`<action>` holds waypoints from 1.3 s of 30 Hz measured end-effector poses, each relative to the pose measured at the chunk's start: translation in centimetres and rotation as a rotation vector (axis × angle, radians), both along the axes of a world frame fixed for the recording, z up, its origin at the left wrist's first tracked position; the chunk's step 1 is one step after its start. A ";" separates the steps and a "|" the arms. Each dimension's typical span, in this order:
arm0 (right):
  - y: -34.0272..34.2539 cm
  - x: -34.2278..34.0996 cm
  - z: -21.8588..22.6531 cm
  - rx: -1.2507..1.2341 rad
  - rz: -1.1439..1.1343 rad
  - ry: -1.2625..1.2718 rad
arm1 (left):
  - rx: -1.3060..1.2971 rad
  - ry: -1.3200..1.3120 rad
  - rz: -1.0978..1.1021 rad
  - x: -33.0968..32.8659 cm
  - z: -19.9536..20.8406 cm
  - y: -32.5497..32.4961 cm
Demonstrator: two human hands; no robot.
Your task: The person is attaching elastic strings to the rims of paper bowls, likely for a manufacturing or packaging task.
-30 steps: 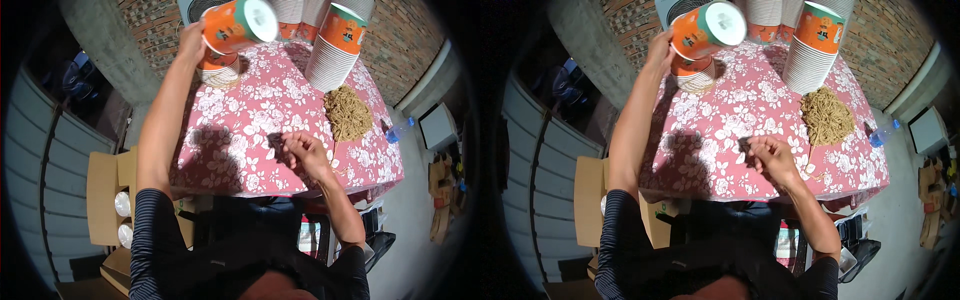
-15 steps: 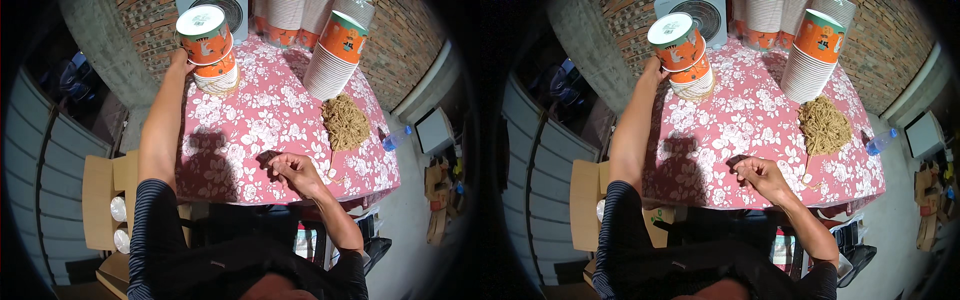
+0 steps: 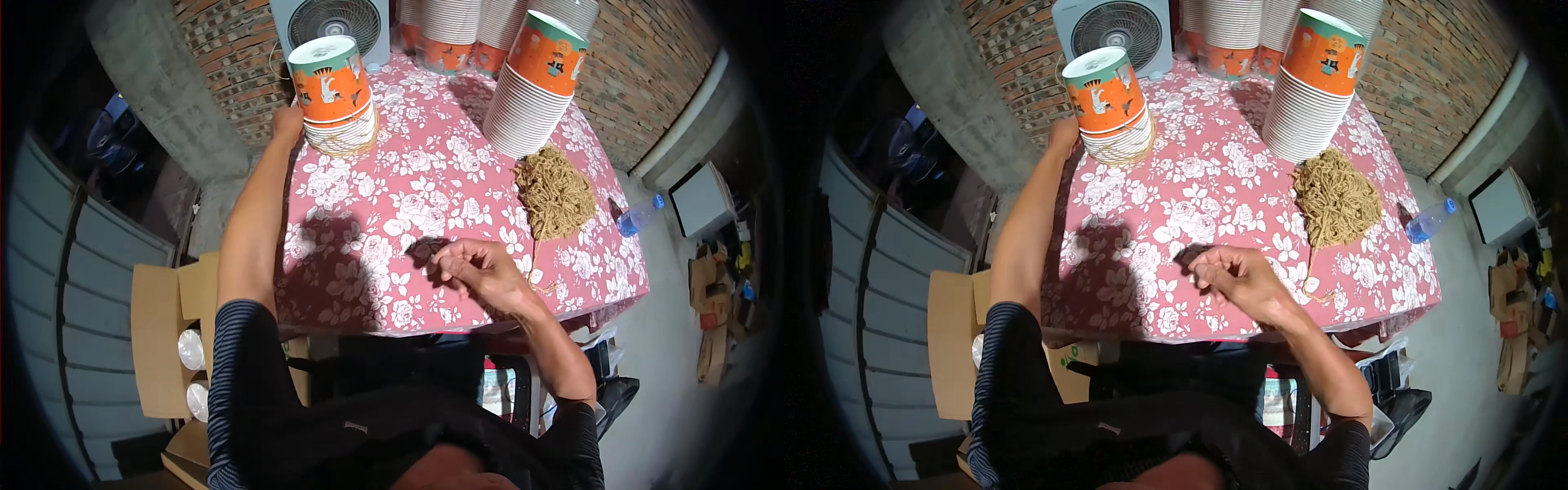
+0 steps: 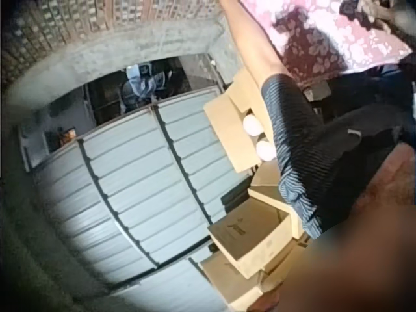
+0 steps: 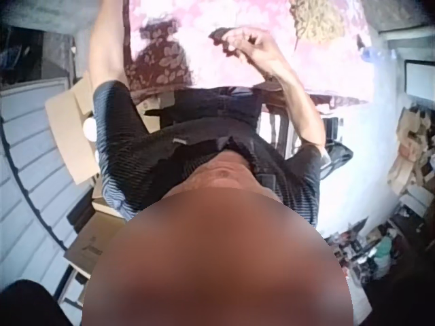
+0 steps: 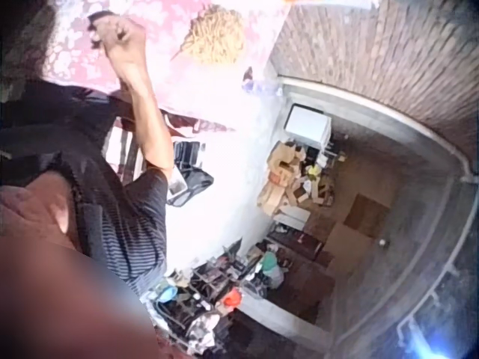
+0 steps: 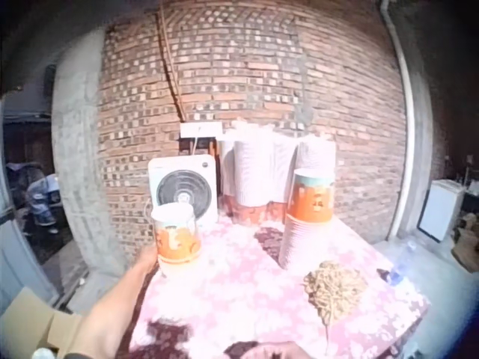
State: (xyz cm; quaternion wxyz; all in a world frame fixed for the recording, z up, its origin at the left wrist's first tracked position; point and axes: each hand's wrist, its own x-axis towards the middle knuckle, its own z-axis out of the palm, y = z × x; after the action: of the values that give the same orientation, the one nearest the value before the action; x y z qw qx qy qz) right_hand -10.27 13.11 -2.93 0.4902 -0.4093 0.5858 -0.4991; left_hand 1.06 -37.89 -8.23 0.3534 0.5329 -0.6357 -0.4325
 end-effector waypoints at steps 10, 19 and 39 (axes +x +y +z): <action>-6.6 -23.5 12.9 -0.606 -0.802 1.436 | -0.933 -0.334 0.027 0.6 7.6 8.8; -11.1 -26.7 19.1 -0.292 -0.797 1.685 | -1.302 0.010 -0.716 -19.0 7.2 26.6; -17.0 -32.0 23.4 -0.685 -0.932 1.253 | -1.535 -0.086 -0.421 -26.8 7.9 27.6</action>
State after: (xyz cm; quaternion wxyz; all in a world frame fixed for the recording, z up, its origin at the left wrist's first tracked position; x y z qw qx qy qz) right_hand -42.28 -3.85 20.51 -0.3312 -0.4526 0.6740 -0.4808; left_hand -25.76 -10.29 -0.30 0.5078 0.0256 -0.8564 0.0896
